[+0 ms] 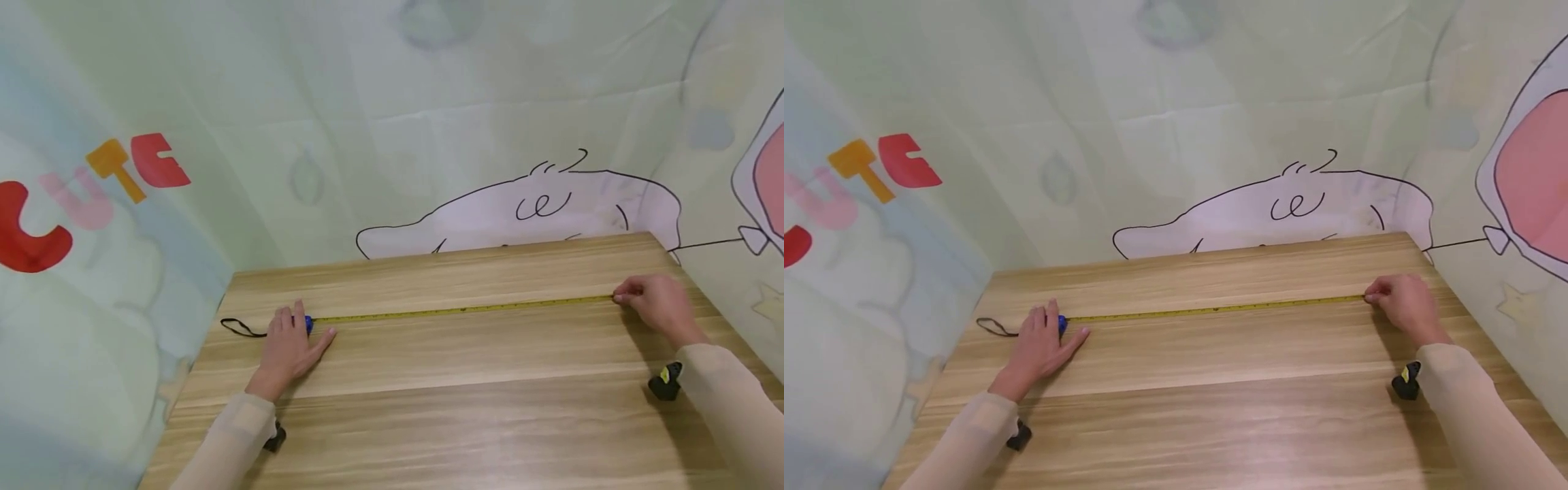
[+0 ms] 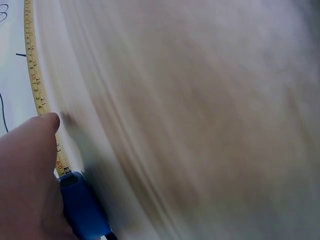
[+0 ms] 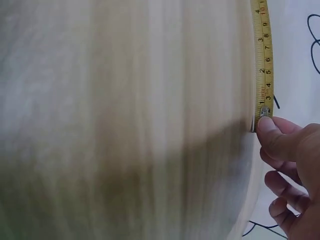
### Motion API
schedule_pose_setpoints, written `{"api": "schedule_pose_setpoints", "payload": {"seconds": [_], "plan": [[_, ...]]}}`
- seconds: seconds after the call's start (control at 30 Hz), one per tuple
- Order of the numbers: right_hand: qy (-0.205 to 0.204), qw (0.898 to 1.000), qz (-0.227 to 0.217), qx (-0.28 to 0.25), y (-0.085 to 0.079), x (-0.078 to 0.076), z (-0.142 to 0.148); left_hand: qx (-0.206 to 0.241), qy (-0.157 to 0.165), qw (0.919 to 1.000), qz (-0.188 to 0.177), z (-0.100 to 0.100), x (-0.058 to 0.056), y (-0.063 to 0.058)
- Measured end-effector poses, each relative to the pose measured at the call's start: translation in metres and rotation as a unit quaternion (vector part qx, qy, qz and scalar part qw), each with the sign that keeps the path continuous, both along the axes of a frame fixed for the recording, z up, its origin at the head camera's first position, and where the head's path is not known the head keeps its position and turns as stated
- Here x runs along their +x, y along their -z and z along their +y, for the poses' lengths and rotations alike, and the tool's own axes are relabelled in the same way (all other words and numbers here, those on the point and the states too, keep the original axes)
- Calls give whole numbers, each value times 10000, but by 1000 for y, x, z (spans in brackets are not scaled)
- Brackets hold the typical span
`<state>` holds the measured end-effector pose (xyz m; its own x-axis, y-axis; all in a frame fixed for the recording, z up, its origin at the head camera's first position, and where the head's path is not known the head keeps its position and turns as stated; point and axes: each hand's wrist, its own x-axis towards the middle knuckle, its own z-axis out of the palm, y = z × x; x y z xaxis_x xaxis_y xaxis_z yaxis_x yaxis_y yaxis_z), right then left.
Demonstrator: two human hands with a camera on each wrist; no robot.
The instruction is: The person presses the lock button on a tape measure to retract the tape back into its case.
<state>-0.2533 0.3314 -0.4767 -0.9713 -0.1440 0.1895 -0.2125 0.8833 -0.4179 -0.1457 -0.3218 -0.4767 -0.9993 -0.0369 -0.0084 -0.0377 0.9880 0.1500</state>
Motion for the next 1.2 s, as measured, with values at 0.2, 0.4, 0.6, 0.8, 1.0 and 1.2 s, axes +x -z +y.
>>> {"api": "schedule_pose_setpoints", "payload": {"seconds": [0.2, 0.4, 0.6, 0.8, 1.0, 1.2], "plan": [[-373, 9945, 732, 647, 0, -2, -1, 88, 57, 9999, 68, -1, -1, 1], [-820, 9912, 764, 712, 6, -6, -6, 36, -46, 10000, 32, 1, 1, 3], [-800, 9887, 1170, 486, 13, -7, -8, 207, 37, 9996, 195, 9, 1, 5], [-832, 9907, 981, 438, 14, -10, -14, 214, 94, 9996, 174, 16, -2, 7], [-947, 9900, 953, 437, 12, -11, -23, 85, 178, 9996, 208, 22, -2, 4], [-1110, 9863, 1119, 494, 10, -10, -27, -159, 274, 9989, 335, 23, -1, 2]]}}
